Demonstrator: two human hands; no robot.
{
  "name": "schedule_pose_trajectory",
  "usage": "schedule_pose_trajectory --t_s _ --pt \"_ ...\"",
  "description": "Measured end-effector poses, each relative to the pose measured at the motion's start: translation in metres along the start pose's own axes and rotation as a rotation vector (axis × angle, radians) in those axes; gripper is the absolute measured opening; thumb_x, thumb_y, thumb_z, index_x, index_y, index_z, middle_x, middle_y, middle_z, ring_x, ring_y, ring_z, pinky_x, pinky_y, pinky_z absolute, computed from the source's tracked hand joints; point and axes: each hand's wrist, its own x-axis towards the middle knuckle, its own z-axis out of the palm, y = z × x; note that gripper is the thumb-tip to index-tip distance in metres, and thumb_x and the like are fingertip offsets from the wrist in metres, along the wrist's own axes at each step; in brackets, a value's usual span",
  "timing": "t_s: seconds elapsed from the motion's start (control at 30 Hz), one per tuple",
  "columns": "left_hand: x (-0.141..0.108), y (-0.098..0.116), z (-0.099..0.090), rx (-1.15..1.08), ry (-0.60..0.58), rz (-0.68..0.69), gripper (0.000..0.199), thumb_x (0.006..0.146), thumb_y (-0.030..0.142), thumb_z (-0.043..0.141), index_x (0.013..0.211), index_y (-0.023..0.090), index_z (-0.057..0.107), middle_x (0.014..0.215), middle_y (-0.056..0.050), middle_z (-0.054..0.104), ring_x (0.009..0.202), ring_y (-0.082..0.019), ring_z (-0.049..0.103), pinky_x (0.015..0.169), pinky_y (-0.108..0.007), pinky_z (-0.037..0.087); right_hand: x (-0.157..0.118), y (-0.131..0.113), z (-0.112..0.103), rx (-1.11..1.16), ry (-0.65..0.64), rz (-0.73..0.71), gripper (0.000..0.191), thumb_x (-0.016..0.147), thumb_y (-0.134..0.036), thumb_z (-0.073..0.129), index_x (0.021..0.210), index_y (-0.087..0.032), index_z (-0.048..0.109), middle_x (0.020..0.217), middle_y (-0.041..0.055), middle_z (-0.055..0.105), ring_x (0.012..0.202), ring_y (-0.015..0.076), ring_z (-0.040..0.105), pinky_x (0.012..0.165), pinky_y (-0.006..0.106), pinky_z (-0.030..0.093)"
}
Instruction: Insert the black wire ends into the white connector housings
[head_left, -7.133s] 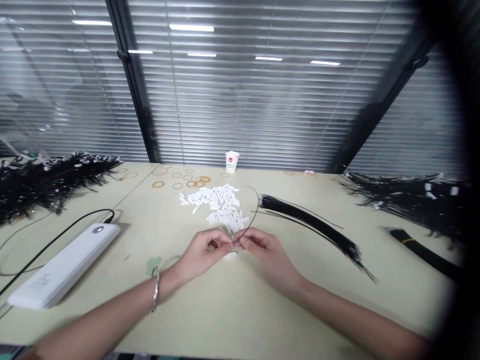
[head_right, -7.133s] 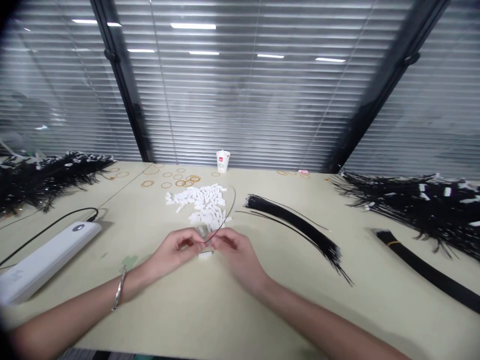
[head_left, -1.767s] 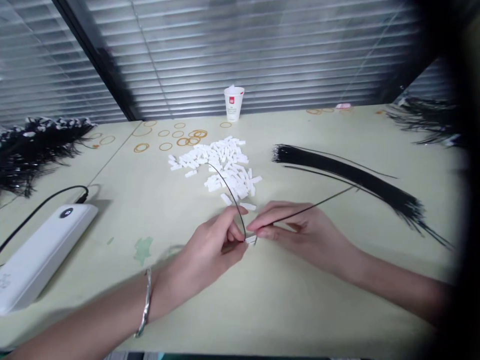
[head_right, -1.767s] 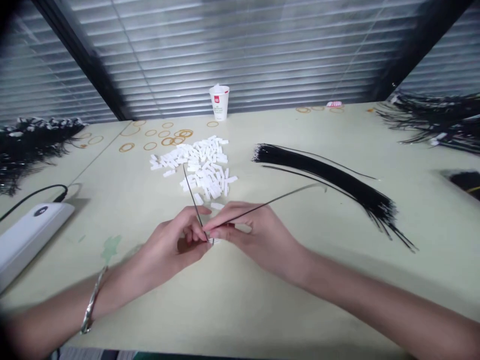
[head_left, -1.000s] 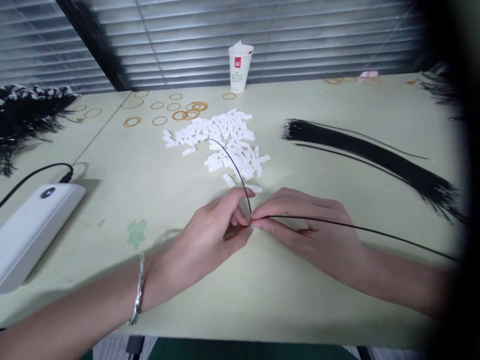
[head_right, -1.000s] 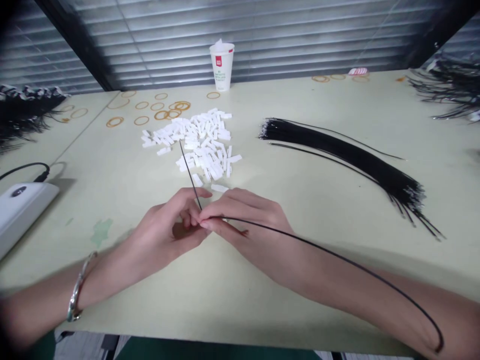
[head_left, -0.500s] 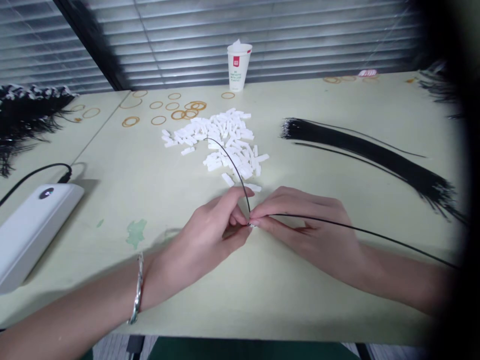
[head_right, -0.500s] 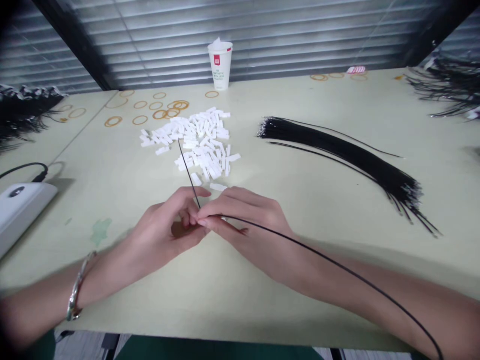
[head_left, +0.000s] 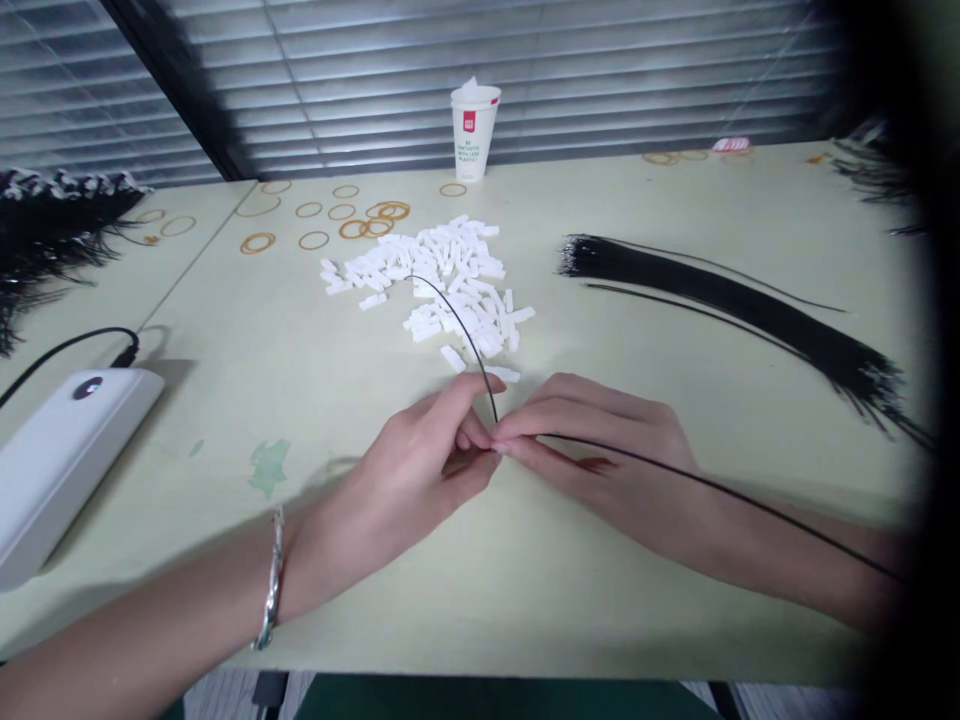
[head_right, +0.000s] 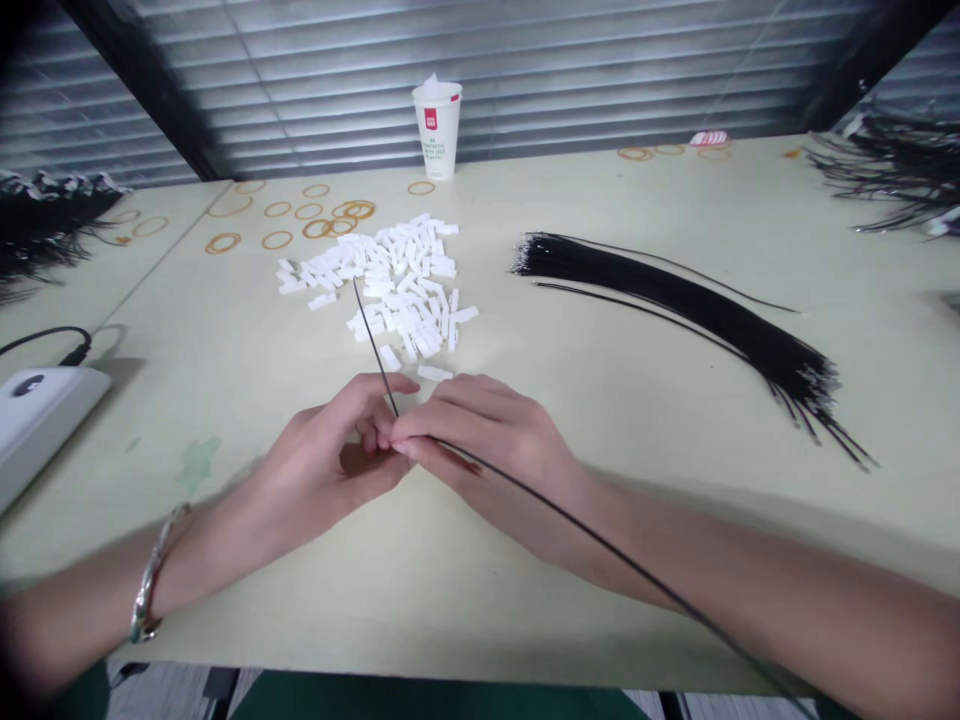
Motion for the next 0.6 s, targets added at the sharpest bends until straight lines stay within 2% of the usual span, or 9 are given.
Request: schedule_pose_trajectory --t_s 0.17,0.33,0.43,0.5,0.6 --pt "0.001 -0.002 0.0 -0.016 -0.008 -0.004 0.043 0.08 0.01 0.054 0.117 0.026 0.039 0.077 0.006 0.05 0.058 -0.004 0.047 0.054 -0.012 0.04 0.001 0.0 0.002 -0.182 -0.033 -0.201 0.013 0.084 -0.007 0.051 0.085 -0.019 0.057 0.072 0.0017 0.059 0.066 0.013 0.052 0.06 0.028 0.041" --pt "0.001 -0.004 0.002 -0.017 -0.002 0.002 0.047 0.078 0.008 0.053 0.119 0.027 0.038 0.076 0.006 0.049 0.058 -0.004 0.047 0.053 -0.013 0.04 0.003 0.002 0.004 -0.221 -0.051 -0.234 0.015 0.084 -0.003 0.049 0.085 -0.014 0.058 0.07 0.0021 0.057 0.065 0.0111 0.048 0.06 0.025 0.042" --pt "0.001 -0.005 0.002 -0.015 0.001 -0.008 0.047 0.078 0.008 0.054 0.118 0.027 0.039 0.076 0.006 0.049 0.059 -0.005 0.047 0.054 -0.014 0.04 0.004 0.005 0.003 -0.219 -0.077 -0.24 0.015 0.084 -0.003 0.048 0.086 -0.014 0.058 0.073 0.0027 0.059 0.068 0.0111 0.049 0.066 0.025 0.045" --pt "0.001 -0.006 0.002 -0.023 -0.009 -0.019 0.05 0.077 0.008 0.055 0.119 0.028 0.038 0.077 0.006 0.049 0.061 -0.006 0.049 0.054 -0.014 0.04 0.006 0.006 -0.001 -0.197 -0.153 -0.288 0.015 0.086 -0.005 0.047 0.091 -0.014 0.058 0.081 0.0044 0.062 0.076 0.0127 0.053 0.074 0.028 0.046" --pt "0.002 -0.007 0.002 -0.043 -0.019 -0.03 0.052 0.076 0.007 0.055 0.12 0.029 0.037 0.077 0.006 0.049 0.062 -0.006 0.05 0.056 -0.016 0.041 0.014 0.008 -0.014 -0.164 -0.416 -0.346 0.027 0.087 -0.005 0.044 0.109 -0.015 0.054 0.102 0.0071 0.062 0.098 0.0155 0.054 0.087 0.031 0.045"
